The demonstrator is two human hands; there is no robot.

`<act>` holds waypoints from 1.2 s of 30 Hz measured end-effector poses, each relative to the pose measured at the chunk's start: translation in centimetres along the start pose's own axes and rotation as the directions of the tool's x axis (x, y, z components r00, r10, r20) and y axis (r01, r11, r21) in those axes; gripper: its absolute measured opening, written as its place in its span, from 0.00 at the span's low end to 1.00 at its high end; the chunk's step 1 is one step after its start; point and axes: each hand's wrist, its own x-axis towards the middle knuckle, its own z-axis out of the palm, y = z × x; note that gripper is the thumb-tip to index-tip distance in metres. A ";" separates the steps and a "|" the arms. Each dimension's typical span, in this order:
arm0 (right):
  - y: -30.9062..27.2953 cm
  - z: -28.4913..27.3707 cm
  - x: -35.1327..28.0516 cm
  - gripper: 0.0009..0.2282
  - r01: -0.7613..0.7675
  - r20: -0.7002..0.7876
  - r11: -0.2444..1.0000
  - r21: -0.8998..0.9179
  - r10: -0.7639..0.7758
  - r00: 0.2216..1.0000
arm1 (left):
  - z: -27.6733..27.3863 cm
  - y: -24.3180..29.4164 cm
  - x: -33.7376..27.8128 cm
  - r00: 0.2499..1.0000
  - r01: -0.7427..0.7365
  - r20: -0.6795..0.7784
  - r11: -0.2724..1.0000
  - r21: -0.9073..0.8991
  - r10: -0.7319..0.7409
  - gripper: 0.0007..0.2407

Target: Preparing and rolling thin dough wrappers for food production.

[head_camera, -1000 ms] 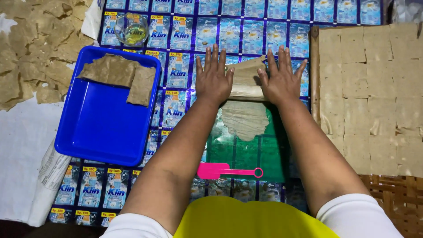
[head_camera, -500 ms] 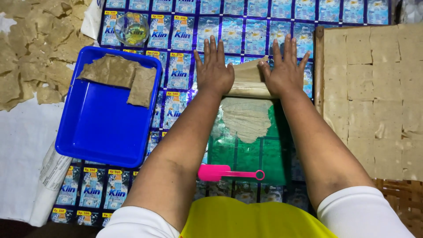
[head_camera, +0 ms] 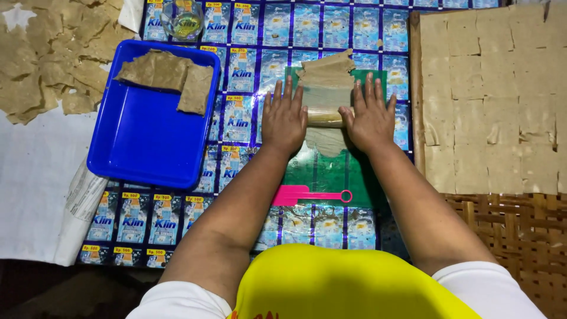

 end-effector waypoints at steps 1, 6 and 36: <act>0.0 0.1 -0.8 0.33 0.014 -0.010 1.000 0.014 -0.014 1.000 | -0.1 0.0 -0.9 1.000 -0.018 -0.016 1.000 -0.016 0.018 0.24; 0.1 1.5 -5.8 0.34 0.084 -0.084 0.996 -0.028 -0.086 0.993 | 0.7 -0.3 -5.7 0.995 -0.080 -0.061 0.997 -0.022 0.078 0.24; 0.0 0.8 -6.6 0.27 0.023 -0.157 1.000 0.003 -0.022 0.987 | 0.2 -0.5 -4.8 0.996 -0.043 -0.085 0.999 -0.012 0.042 0.23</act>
